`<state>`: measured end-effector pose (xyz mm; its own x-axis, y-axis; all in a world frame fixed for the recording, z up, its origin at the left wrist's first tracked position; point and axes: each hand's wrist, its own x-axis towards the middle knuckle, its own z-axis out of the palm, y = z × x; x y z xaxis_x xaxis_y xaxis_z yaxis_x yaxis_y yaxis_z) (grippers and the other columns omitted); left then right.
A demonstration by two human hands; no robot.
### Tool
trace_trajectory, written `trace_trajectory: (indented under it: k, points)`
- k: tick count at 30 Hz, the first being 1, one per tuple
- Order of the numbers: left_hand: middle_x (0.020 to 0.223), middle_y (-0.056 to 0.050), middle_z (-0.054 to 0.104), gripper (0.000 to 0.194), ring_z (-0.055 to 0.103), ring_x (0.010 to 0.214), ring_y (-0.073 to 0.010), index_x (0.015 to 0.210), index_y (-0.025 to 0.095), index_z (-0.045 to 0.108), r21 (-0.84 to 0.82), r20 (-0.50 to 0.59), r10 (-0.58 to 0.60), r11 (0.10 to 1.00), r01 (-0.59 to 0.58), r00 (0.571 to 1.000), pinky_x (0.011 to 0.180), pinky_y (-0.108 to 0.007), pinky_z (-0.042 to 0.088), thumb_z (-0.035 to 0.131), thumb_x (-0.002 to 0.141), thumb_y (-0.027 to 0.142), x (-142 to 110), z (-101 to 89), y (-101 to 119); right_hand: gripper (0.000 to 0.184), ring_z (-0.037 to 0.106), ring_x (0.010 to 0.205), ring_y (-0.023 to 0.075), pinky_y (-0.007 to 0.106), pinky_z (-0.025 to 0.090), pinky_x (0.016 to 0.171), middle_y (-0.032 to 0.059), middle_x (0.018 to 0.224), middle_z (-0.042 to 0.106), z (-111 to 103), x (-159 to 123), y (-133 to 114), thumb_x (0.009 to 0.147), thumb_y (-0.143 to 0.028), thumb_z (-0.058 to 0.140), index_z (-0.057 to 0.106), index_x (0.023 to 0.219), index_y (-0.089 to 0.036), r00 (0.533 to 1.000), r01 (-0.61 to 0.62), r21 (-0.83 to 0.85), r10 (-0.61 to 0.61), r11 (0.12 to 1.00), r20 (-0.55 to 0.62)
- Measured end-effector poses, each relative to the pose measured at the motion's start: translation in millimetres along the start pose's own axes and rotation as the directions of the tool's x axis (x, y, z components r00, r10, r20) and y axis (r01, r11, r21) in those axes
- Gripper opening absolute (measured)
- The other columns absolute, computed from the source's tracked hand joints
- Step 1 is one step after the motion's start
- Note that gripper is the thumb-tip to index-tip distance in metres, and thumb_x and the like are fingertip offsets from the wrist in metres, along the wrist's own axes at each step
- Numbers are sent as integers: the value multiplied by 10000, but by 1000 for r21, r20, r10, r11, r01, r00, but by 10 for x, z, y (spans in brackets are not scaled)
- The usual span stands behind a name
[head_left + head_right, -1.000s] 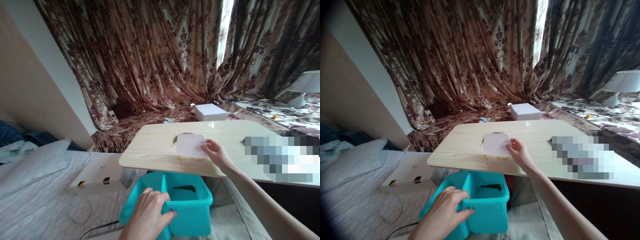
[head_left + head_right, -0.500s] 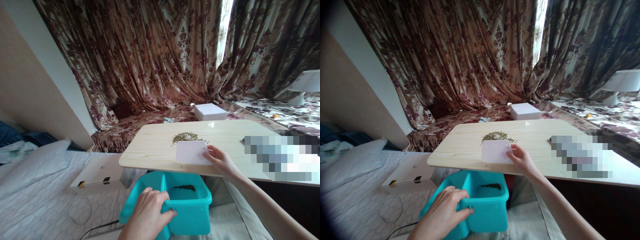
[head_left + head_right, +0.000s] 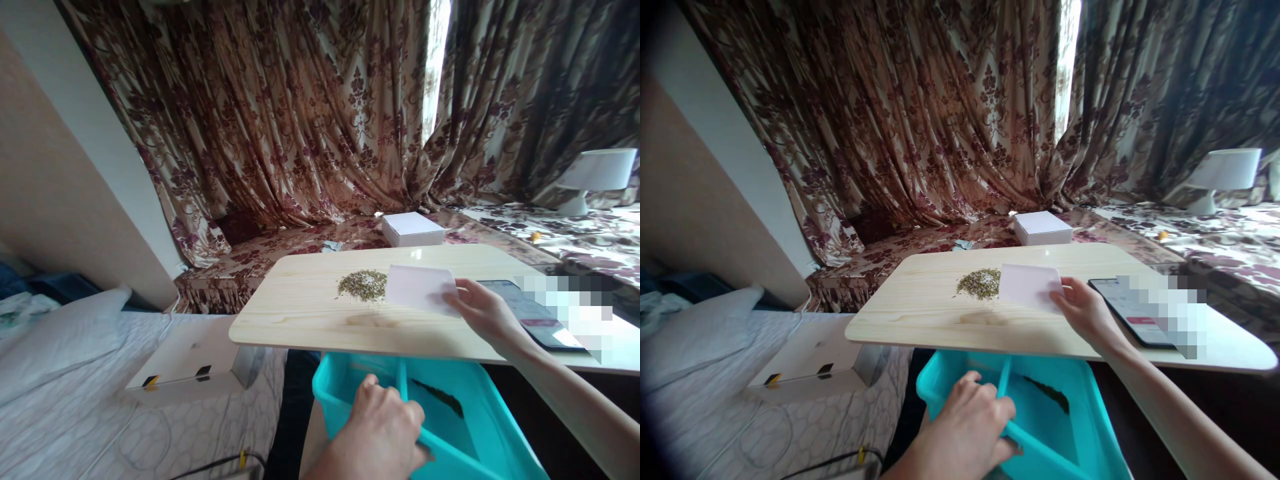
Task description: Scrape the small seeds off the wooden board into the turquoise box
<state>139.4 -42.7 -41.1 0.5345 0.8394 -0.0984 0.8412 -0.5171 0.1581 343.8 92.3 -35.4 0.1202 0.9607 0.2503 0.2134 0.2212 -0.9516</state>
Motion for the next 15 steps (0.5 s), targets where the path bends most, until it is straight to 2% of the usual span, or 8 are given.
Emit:
trace_trajectory:
  k: [4,11,15]
  points:
    - [780,-84,642,310,580,843,-234,870,154,639,35,31,4,999,-5,1000,929,-381,350,621,794,454,117,-20,84,251,680,751,232,349,512,714,65,782,733,101,26,106,632,-363,660,575,820,-221,1000,-4,-14,4,1000,6]
    - [775,-76,651,273,591,829,-232,846,166,638,39,22,17,999,-18,1000,896,-373,376,629,795,434,87,-64,100,198,681,720,215,332,515,707,65,788,735,111,29,187,658,-291,615,577,834,-208,998,-36,-28,35,999,-47]
    - [763,-78,652,272,594,823,-233,840,164,639,43,31,18,999,-20,999,889,-371,379,647,782,430,104,-70,99,227,682,728,229,330,520,674,65,778,734,126,31,168,653,-315,621,584,849,-207,998,-48,-41,46,998,-52]
